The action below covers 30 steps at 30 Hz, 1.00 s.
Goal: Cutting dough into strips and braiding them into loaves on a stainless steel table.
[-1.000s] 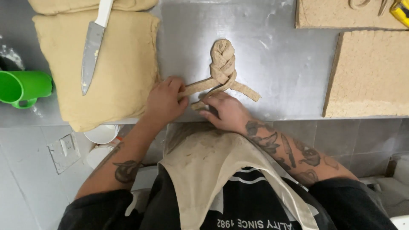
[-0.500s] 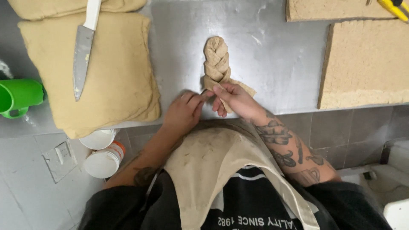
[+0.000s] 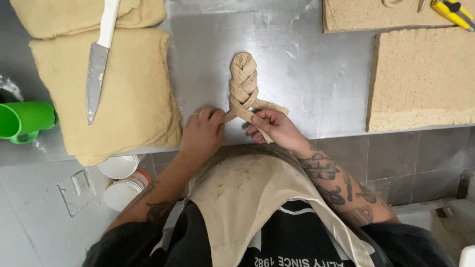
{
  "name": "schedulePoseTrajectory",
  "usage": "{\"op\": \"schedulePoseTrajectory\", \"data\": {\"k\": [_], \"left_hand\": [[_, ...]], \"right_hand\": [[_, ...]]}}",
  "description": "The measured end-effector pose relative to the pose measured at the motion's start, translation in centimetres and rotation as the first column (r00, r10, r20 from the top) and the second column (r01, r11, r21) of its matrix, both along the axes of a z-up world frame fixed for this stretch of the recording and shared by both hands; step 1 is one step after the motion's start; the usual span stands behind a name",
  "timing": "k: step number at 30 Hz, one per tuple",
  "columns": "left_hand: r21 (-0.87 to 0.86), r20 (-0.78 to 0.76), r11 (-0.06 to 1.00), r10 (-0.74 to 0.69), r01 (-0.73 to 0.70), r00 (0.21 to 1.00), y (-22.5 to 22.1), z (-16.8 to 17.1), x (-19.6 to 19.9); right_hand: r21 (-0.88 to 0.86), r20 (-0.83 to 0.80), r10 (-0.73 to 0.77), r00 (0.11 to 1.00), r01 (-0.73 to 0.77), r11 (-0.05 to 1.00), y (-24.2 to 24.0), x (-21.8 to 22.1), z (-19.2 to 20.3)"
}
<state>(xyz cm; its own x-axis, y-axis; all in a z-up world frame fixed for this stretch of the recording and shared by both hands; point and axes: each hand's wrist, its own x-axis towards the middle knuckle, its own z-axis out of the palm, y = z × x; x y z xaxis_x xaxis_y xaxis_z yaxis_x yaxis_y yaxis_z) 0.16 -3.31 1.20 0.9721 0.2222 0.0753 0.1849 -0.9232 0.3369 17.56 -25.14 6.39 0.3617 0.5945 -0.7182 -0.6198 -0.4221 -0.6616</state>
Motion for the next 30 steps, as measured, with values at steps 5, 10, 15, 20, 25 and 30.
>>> {"op": "schedulePoseTrajectory", "data": {"k": [5, 10, 15, 20, 25, 30], "left_hand": [[-0.139, 0.076, 0.990, 0.005, 0.006, 0.997, -1.3, 1.8, 5.9], [-0.338, -0.247, 0.941, -0.056, -0.032, 0.967, 0.5, -1.2, 12.7], [-0.311, 0.121, 0.922, -0.205, 0.233, 0.971, -0.3, 3.1, 6.4], [-0.183, 0.155, 0.976, -0.089, 0.117, 0.984, -3.3, -2.7, 6.6], [-0.275, -0.134, 0.960, 0.010, -0.047, 0.991, -3.4, -0.7, 8.3], [-0.206, -0.247, 0.976, 0.013, -0.066, 0.969, -4.0, -1.0, 8.8]], "right_hand": [[0.030, 0.056, 0.055, 0.997, -0.057, 0.998, -0.2, 0.2, -1.6], [0.040, 0.094, 0.106, 0.990, -0.110, 0.993, -1.6, 0.3, -2.1], [-0.062, 0.120, 0.176, 0.977, -0.169, 0.984, -2.3, 0.9, -2.0], [-0.347, 0.328, 0.316, 0.890, -0.197, 0.917, -6.0, 1.9, -1.8], [-0.627, 0.710, 0.557, 0.431, 0.027, 0.779, -8.3, 3.1, -3.3], [-0.440, 0.871, 0.461, 0.173, -0.147, 0.886, -5.0, 2.1, -3.6]]}}
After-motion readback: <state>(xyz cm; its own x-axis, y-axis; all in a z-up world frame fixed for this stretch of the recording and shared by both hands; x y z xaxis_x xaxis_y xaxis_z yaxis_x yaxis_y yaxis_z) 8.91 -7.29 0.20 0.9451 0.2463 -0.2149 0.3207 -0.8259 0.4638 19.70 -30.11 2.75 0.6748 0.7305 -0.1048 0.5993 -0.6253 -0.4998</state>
